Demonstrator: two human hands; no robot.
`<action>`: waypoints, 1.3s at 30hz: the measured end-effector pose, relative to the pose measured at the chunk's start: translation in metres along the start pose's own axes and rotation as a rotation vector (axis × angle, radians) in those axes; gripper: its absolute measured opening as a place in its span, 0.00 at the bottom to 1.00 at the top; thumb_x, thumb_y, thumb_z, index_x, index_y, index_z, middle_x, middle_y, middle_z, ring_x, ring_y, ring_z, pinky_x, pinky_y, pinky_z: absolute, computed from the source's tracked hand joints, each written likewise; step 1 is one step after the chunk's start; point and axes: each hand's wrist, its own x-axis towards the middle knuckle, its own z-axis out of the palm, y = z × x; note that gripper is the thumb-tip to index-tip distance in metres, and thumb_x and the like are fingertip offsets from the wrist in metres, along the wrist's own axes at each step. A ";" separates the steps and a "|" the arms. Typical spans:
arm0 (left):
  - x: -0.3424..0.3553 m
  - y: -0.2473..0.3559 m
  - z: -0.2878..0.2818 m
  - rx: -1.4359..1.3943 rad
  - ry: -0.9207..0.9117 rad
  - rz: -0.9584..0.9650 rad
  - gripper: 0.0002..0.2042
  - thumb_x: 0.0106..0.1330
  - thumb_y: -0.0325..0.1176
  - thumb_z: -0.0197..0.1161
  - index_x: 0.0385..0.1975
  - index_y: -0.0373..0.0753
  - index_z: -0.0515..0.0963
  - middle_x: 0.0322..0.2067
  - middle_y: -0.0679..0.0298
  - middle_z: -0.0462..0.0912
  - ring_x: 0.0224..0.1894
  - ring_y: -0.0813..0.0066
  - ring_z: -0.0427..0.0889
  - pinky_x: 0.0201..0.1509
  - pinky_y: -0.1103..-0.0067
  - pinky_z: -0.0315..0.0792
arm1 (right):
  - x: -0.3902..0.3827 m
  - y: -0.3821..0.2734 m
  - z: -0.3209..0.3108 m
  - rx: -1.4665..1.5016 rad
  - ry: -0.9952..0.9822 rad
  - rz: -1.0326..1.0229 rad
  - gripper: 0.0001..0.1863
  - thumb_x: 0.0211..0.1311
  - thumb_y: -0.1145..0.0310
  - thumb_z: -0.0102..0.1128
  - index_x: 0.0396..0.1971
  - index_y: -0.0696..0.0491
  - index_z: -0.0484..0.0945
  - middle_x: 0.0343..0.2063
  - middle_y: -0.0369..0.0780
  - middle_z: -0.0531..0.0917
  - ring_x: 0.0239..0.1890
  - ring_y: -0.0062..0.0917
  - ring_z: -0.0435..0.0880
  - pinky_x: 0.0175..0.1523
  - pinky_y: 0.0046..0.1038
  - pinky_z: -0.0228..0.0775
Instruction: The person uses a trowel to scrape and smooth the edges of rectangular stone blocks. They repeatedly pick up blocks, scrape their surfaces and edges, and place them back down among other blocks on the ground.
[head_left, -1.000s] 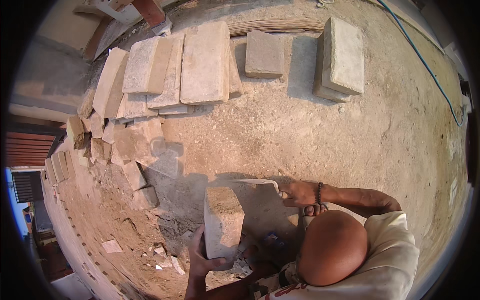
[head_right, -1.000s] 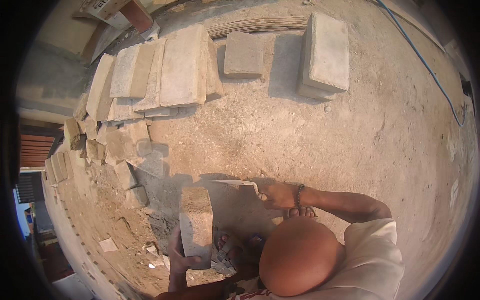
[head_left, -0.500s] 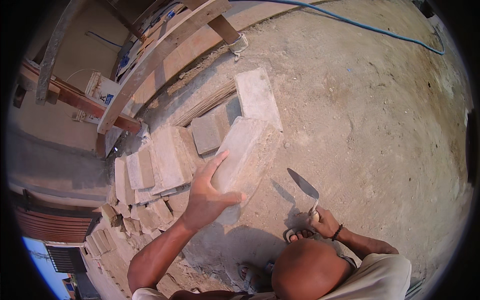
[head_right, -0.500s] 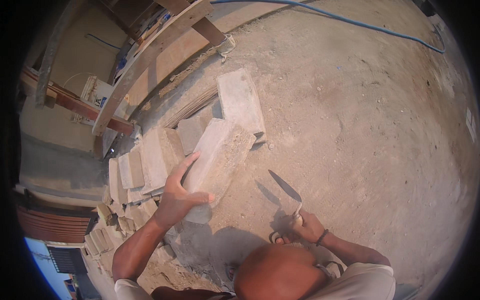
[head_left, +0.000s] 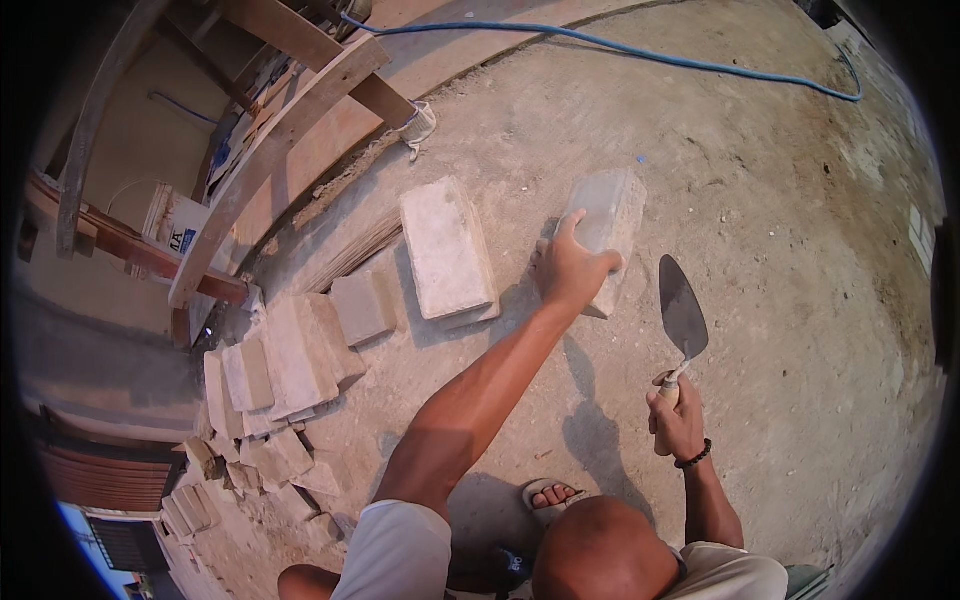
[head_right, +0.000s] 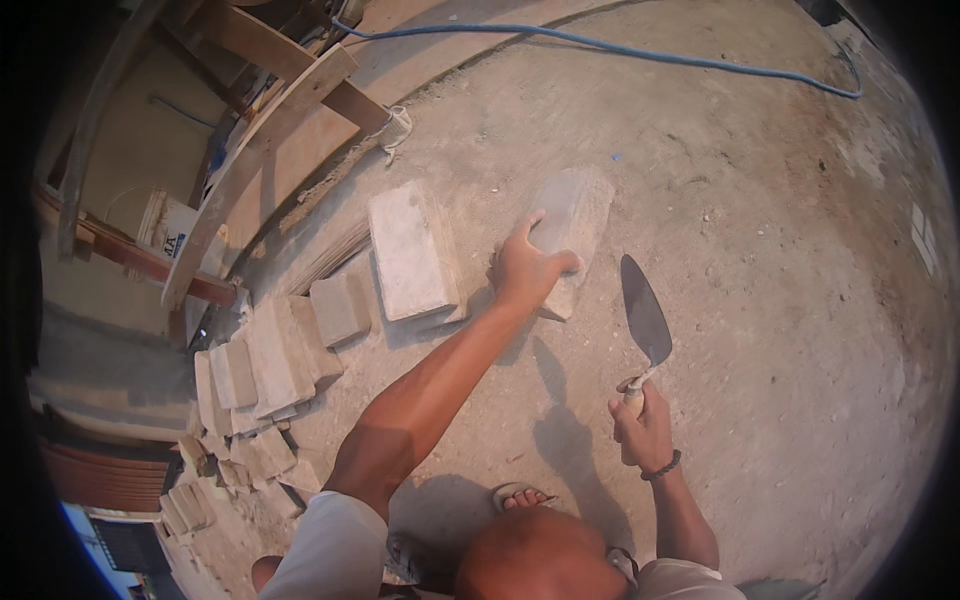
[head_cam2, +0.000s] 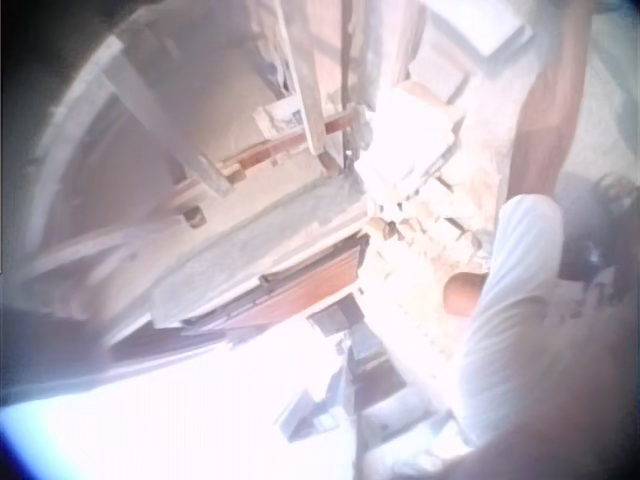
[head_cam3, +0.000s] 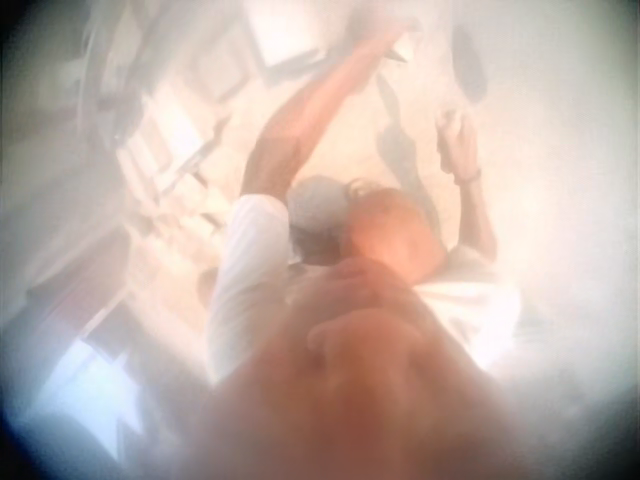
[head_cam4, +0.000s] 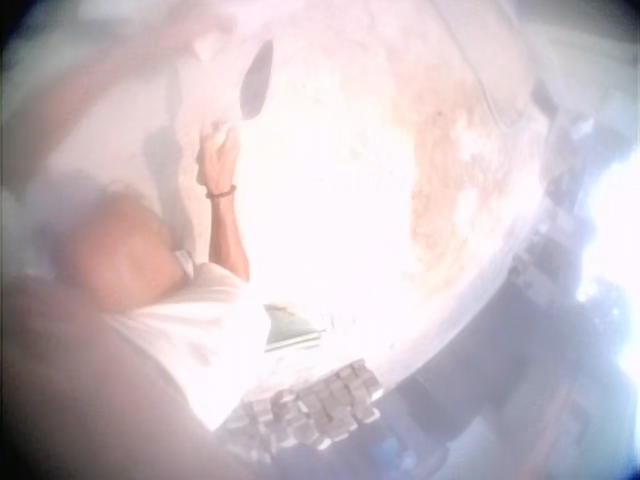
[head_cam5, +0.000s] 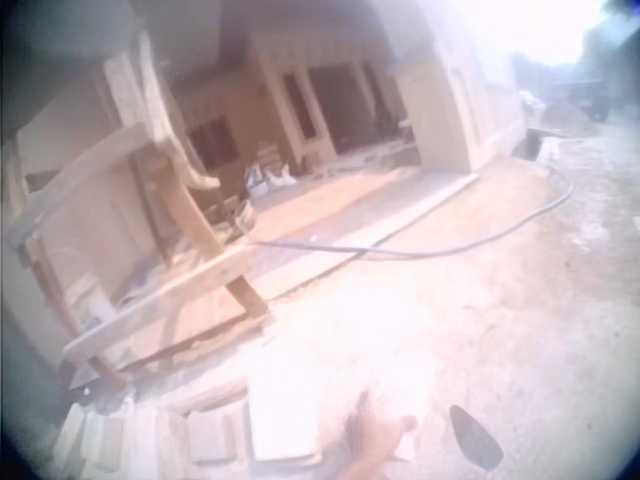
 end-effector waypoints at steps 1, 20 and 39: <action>0.019 0.002 0.002 0.047 0.027 -0.031 0.41 0.43 0.42 0.75 0.64 0.44 0.68 0.55 0.46 0.74 0.61 0.52 0.71 0.65 0.61 0.62 | -0.002 0.002 -0.006 0.001 0.013 0.010 0.15 0.61 0.65 0.63 0.41 0.57 0.71 0.19 0.33 0.74 0.16 0.16 0.75 0.22 0.22 0.67; -0.199 -0.193 -0.219 0.853 -0.428 0.705 0.27 0.59 0.32 0.63 0.62 0.46 0.70 0.60 0.52 0.69 0.66 0.48 0.62 0.72 0.56 0.55 | -0.041 0.068 0.074 -0.163 -0.256 0.290 0.13 0.60 0.73 0.57 0.43 0.58 0.70 0.18 0.35 0.71 0.13 0.18 0.67 0.20 0.23 0.59; -0.394 -0.416 -0.391 0.897 0.030 -0.417 0.47 0.54 0.37 0.74 0.73 0.51 0.53 0.71 0.43 0.47 0.71 0.38 0.51 0.74 0.56 0.52 | -0.023 0.060 0.201 -0.627 -0.801 0.089 0.12 0.62 0.73 0.60 0.43 0.58 0.71 0.18 0.35 0.75 0.13 0.17 0.71 0.18 0.22 0.62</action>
